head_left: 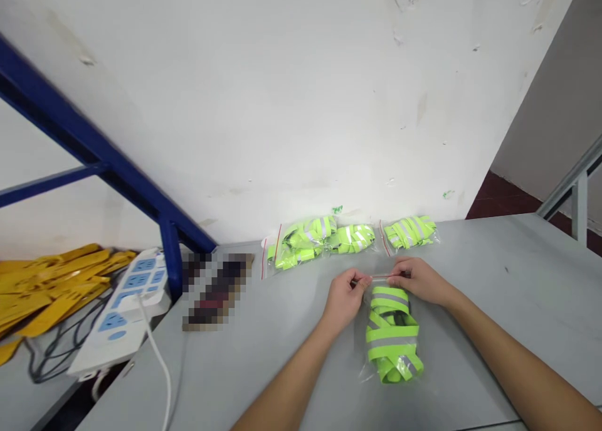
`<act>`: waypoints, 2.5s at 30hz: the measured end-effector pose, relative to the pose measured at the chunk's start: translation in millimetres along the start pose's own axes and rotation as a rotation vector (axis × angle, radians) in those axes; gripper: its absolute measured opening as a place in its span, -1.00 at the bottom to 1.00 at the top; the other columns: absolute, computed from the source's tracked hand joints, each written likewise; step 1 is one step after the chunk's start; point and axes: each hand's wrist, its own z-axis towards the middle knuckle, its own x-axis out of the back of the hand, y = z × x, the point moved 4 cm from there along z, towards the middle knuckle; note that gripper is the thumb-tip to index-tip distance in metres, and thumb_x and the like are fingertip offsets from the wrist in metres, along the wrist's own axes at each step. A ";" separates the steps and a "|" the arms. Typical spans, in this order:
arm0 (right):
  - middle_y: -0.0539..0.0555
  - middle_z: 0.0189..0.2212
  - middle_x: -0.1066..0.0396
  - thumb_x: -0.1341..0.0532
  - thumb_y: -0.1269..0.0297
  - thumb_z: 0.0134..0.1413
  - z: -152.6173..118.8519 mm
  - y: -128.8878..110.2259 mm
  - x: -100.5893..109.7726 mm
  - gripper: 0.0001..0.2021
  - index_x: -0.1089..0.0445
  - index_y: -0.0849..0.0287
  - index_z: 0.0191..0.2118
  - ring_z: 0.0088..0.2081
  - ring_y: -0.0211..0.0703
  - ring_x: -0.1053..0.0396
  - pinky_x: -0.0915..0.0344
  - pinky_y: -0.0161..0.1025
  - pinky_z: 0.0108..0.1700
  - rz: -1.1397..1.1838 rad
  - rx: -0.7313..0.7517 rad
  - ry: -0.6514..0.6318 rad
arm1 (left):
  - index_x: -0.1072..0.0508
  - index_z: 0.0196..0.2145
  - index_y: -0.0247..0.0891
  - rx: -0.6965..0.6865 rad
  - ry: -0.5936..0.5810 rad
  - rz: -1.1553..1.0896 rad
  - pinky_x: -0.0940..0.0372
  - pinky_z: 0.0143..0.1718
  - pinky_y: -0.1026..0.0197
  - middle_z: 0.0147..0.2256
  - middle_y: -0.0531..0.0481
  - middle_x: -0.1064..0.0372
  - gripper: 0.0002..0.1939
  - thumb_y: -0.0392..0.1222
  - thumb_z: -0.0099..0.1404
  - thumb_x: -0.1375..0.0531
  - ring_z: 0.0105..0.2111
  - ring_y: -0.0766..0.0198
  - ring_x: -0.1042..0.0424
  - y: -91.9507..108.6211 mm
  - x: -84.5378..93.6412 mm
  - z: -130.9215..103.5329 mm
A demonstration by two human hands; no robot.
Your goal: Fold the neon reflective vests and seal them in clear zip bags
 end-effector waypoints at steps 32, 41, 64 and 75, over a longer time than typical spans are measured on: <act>0.00 -0.49 -0.28 -0.12 0.06 0.11 -5.3 30.5 22.9 -0.72 -0.24 0.14 -0.48 -0.46 -0.20 -0.19 -0.17 -0.24 -0.41 -0.187 -0.074 0.305 | -0.41 -0.14 -0.22 -0.391 0.207 0.141 -0.29 -0.07 0.07 -0.15 -0.11 -0.41 -0.73 -0.05 0.36 -0.03 -0.11 0.15 -0.36 20.9 14.9 -17.3; 0.25 0.20 -0.14 -0.05 0.03 0.22 -31.2 -18.9 -19.5 -0.44 -0.04 0.16 0.25 0.22 0.07 -0.09 -0.07 0.05 0.21 -0.433 0.290 0.147 | 0.13 0.34 -0.28 -0.418 -0.367 0.772 0.14 0.28 -0.19 0.35 -0.20 0.24 -0.41 -0.08 0.42 0.14 0.34 -0.01 0.26 25.6 -32.6 -50.0; 0.07 0.39 0.36 0.15 -0.01 0.31 -51.5 -16.9 -37.1 -0.36 0.36 0.08 0.39 0.37 -0.06 0.34 0.23 0.04 0.34 -0.534 0.126 -0.135 | -0.06 0.30 -0.16 -0.409 -0.540 0.326 0.12 0.31 -0.04 0.31 -0.07 0.05 -0.46 -0.04 0.41 0.07 0.31 0.12 0.06 15.6 -9.3 -9.8; 0.12 0.30 -0.04 -0.21 0.44 -0.03 -65.4 -47.1 -29.4 -0.26 -0.05 -0.02 0.30 0.30 0.16 0.06 0.09 0.16 0.27 -0.933 0.452 -0.234 | -0.43 -0.50 -0.28 -0.171 0.106 -0.383 -0.35 -0.33 0.19 -0.50 -0.03 -0.43 -0.66 0.01 0.27 -0.07 -0.46 0.26 -0.42 -0.5 20.0 15.6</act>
